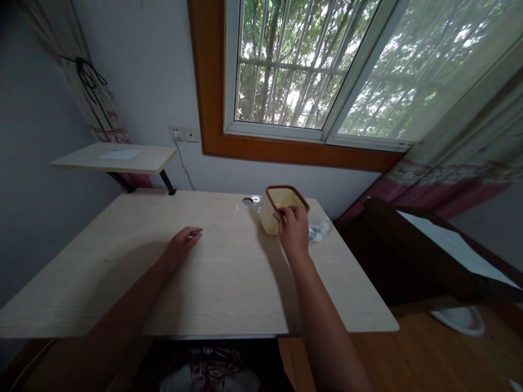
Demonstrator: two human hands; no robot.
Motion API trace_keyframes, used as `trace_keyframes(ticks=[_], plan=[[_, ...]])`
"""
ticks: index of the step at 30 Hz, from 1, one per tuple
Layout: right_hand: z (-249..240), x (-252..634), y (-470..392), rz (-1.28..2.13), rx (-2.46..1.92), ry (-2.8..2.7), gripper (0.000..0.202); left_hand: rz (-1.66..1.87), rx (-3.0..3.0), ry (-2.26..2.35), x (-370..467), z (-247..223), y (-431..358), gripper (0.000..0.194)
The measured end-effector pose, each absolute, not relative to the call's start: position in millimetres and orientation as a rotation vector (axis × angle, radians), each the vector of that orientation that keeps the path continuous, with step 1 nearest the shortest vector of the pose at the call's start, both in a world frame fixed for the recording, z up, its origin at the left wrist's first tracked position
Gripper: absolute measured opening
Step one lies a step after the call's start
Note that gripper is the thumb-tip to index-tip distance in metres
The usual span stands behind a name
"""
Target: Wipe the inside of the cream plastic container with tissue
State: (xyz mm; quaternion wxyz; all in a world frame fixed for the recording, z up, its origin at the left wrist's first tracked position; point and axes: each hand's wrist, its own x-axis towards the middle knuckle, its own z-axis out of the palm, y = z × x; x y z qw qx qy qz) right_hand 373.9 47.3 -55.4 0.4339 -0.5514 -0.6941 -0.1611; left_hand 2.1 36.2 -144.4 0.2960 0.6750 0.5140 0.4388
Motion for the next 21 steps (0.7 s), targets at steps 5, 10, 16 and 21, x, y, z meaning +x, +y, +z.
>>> trace_keyframes(ticks=[5,10,16,21], plan=[[-56,385,51,-0.429,-1.388,-1.730,0.023,1.159,1.816,1.370,2,-146,36,0.032],[-55,392,53,-0.471,-1.437,-1.698,0.024,1.153,1.831,1.367,1,-149,36,0.033],[-56,395,56,-0.507,-1.504,-1.678,0.025,1.150,1.855,1.371,1,-149,37,0.033],[-54,394,56,-0.537,-1.542,-1.659,0.026,1.146,1.861,1.368,1,-148,36,0.032]])
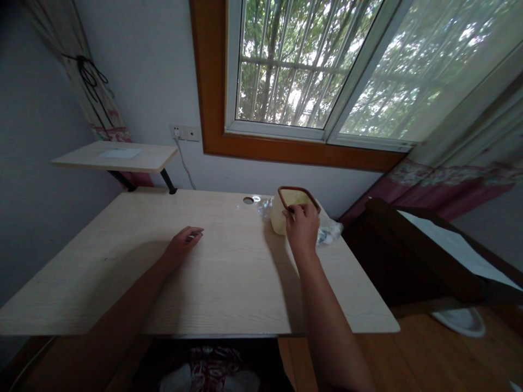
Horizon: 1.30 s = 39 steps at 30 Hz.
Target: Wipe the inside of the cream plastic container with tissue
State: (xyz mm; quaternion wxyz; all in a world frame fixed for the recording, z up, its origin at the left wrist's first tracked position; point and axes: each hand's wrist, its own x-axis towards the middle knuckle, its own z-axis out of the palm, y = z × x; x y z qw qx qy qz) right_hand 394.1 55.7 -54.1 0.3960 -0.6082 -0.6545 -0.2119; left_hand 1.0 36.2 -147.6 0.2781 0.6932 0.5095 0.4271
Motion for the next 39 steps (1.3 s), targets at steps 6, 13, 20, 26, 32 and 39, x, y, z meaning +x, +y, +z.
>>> trace_keyframes(ticks=[6,13,20,26,32,39], plan=[[-51,391,54,-0.566,-1.582,-1.654,0.026,1.155,1.858,1.369,2,-145,35,0.030],[-50,387,54,-0.571,-1.576,-1.665,0.024,1.146,1.851,1.373,3,-143,33,0.030],[-50,383,53,-0.574,-1.631,-1.643,0.025,1.151,1.877,1.356,3,-147,35,0.027],[-53,382,51,-0.542,-1.610,-1.622,0.028,1.158,1.899,1.336,3,-148,37,0.026],[-55,384,49,-0.536,-1.551,-1.624,0.029,1.150,1.906,1.334,2,-150,37,0.027],[-54,376,41,-0.533,-1.452,-1.616,0.030,1.153,1.900,1.335,1,-153,39,0.025]])
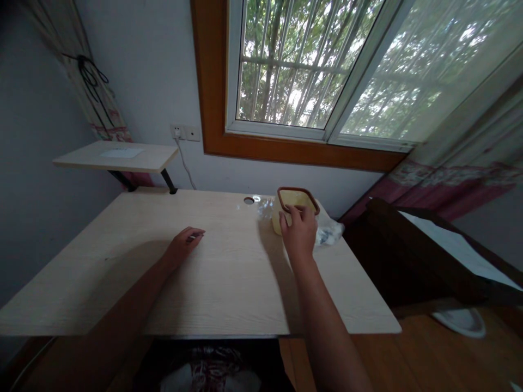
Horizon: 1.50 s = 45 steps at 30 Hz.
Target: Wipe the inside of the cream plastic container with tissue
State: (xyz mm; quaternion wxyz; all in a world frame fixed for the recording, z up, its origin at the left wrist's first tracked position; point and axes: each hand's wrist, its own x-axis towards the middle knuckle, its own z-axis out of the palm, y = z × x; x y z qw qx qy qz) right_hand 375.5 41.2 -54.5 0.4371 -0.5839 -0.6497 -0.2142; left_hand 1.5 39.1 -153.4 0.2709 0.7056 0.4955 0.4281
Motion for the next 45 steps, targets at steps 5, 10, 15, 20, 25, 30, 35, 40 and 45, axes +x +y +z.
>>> trace_keyframes(ticks=[5,10,15,20,25,30,35,40,45], plan=[[-59,347,27,-0.453,-1.334,-1.769,0.027,1.143,1.885,1.334,3,-148,37,0.026],[-81,310,18,-0.174,-1.311,-1.957,0.028,1.139,1.856,1.337,5,-142,34,0.026],[-113,275,13,0.102,-1.369,-2.088,0.026,1.137,1.847,1.336,4,-142,34,0.027],[-131,262,10,0.268,-1.371,-2.114,0.024,1.144,1.849,1.335,3,-144,35,0.026],[-132,264,9,0.293,-1.368,-2.108,0.027,1.163,1.849,1.345,2,-146,35,0.026],[-133,264,8,0.315,-1.366,-2.116,0.029,1.182,1.842,1.360,2,-146,34,0.024],[-134,265,9,0.321,-1.355,-2.113,0.028,1.199,1.835,1.373,2,-145,32,0.023],[-135,265,9,0.319,-1.359,-2.122,0.029,1.190,1.848,1.392,2,-145,31,0.023],[-135,265,8,0.298,-1.364,-2.140,0.029,1.179,1.871,1.403,3,-144,30,0.022]])
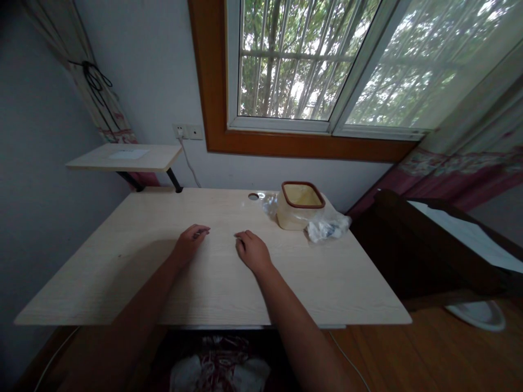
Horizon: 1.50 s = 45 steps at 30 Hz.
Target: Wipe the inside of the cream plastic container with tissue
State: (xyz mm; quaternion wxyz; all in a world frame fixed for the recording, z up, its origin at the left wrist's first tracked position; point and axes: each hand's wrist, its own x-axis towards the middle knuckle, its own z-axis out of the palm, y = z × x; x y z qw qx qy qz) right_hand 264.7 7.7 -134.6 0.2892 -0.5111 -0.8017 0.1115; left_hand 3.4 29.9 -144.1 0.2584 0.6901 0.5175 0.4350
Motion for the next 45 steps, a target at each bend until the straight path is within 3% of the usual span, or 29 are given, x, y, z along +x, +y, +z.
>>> trace_keyframes(ticks=[34,45], plan=[[-135.3,266.4,3.4,0.326,-1.354,-2.114,0.031,1.151,1.905,1.400,5.8,-143.8,27.9,0.022],[-136.3,270.8,3.5,0.681,-1.208,-1.921,0.030,1.187,1.760,1.320,3.8,-137.3,25.8,0.023]])
